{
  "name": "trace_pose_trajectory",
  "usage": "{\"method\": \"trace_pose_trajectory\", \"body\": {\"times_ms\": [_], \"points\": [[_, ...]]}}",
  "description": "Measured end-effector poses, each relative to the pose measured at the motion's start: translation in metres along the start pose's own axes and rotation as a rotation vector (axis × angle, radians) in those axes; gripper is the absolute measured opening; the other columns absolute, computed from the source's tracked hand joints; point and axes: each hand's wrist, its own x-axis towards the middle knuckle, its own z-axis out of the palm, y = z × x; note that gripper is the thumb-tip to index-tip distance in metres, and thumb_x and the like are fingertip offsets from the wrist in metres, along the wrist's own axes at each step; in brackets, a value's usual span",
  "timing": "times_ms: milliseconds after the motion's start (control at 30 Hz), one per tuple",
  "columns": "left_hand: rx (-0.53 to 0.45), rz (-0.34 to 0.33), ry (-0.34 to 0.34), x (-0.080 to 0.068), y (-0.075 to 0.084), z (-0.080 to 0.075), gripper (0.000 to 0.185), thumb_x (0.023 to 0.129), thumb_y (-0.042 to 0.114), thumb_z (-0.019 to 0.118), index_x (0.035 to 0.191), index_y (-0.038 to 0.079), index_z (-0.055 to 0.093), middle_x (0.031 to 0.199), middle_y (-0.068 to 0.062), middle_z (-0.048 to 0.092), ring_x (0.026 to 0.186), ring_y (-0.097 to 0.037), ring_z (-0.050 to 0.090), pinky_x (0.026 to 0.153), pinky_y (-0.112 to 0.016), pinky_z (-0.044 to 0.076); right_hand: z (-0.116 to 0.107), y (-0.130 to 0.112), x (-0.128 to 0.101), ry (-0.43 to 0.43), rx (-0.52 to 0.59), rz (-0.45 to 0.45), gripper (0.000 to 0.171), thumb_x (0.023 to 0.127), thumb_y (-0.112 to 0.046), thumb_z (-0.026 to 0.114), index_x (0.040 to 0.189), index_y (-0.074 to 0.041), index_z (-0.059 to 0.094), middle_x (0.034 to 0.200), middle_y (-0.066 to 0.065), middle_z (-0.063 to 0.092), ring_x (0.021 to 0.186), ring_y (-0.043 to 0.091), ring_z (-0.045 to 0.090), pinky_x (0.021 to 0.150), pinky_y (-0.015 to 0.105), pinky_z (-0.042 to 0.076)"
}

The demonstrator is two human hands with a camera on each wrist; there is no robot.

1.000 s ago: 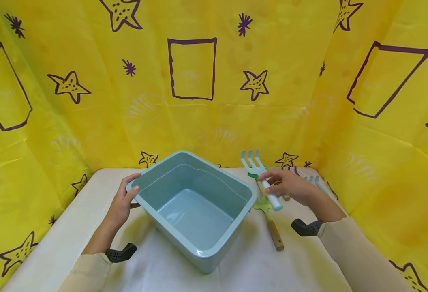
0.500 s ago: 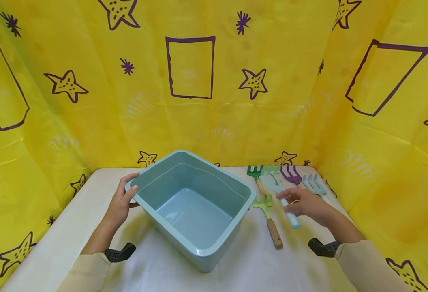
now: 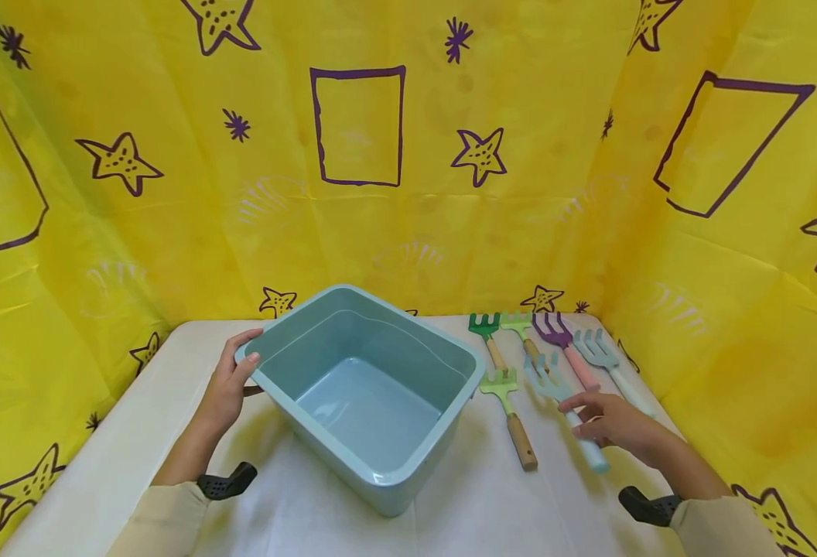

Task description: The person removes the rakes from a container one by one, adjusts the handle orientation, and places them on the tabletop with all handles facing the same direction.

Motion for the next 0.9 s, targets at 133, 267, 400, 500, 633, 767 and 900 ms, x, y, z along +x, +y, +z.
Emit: {"method": "trace_pose_trajectory", "body": {"times_ms": [133, 267, 400, 500, 633, 767, 900], "points": [[0.008, 0.005, 0.007, 0.000, -0.001, 0.000, 0.048, 0.103, 0.035, 0.042, 0.149, 0.028, 0.028, 0.151, -0.014, 0.035, 0.126, -0.043, 0.045, 0.089, -0.061, 0.047, -0.004, 0.016, -0.008, -0.014, 0.017, 0.025, 0.043, 0.096, -0.009, 0.058, 0.130, 0.012, 0.043, 0.084, 0.008, 0.051, 0.066, 0.018, 0.048, 0.060, 0.029, 0.045], [0.011, 0.008, 0.007, 0.001, -0.001, 0.000, 0.048, 0.103, 0.035, 0.042, 0.149, 0.028, 0.028, 0.151, -0.013, 0.034, 0.126, -0.043, 0.045, 0.089, -0.061, 0.047, -0.008, 0.028, -0.017, -0.025, 0.008, 0.037, 0.041, 0.096, -0.007, 0.058, 0.128, 0.013, 0.044, 0.085, 0.009, 0.053, 0.068, 0.019, 0.050, 0.059, 0.029, 0.045], [0.010, 0.011, 0.006, 0.001, -0.001, 0.000, 0.048, 0.103, 0.035, 0.042, 0.149, 0.028, 0.028, 0.151, -0.014, 0.034, 0.126, -0.044, 0.045, 0.089, -0.061, 0.047, -0.011, 0.034, -0.025, -0.005, -0.029, 0.065, 0.039, 0.095, -0.007, 0.057, 0.127, 0.012, 0.047, 0.090, 0.011, 0.055, 0.069, 0.020, 0.050, 0.059, 0.029, 0.045], [0.009, 0.012, 0.005, 0.001, 0.000, 0.000, 0.048, 0.103, 0.034, 0.042, 0.149, 0.027, 0.028, 0.151, -0.015, 0.035, 0.125, -0.044, 0.045, 0.088, -0.061, 0.047, -0.011, 0.036, -0.030, 0.016, -0.051, 0.089, 0.037, 0.095, -0.008, 0.058, 0.125, 0.012, 0.049, 0.092, 0.012, 0.054, 0.070, 0.020, 0.050, 0.059, 0.029, 0.045], [0.004, 0.007, 0.005, 0.000, 0.000, 0.000, 0.048, 0.103, 0.034, 0.042, 0.148, 0.027, 0.028, 0.151, -0.015, 0.035, 0.126, -0.044, 0.045, 0.089, -0.061, 0.047, -0.011, 0.038, -0.035, 0.044, -0.061, 0.109, 0.036, 0.094, -0.007, 0.060, 0.124, 0.010, 0.051, 0.094, 0.012, 0.052, 0.071, 0.022, 0.050, 0.060, 0.030, 0.046], [-0.007, 0.001, 0.003, -0.001, 0.001, 0.000, 0.048, 0.103, 0.033, 0.043, 0.149, 0.027, 0.028, 0.151, -0.014, 0.034, 0.126, -0.044, 0.044, 0.089, -0.061, 0.046, -0.011, 0.043, -0.039, 0.065, -0.059, 0.133, 0.035, 0.092, -0.007, 0.062, 0.122, 0.008, 0.052, 0.097, 0.013, 0.053, 0.079, 0.026, 0.052, 0.063, 0.035, 0.049], [-0.013, -0.006, -0.003, 0.000, 0.001, 0.000, 0.049, 0.104, 0.031, 0.042, 0.150, 0.026, 0.027, 0.152, -0.015, 0.033, 0.127, -0.044, 0.044, 0.090, -0.062, 0.046, -0.011, 0.048, -0.044, 0.059, -0.048, 0.136, 0.034, 0.091, -0.007, 0.064, 0.120, 0.008, 0.053, 0.096, 0.012, 0.052, 0.079, 0.026, 0.052, 0.063, 0.035, 0.050]]}}
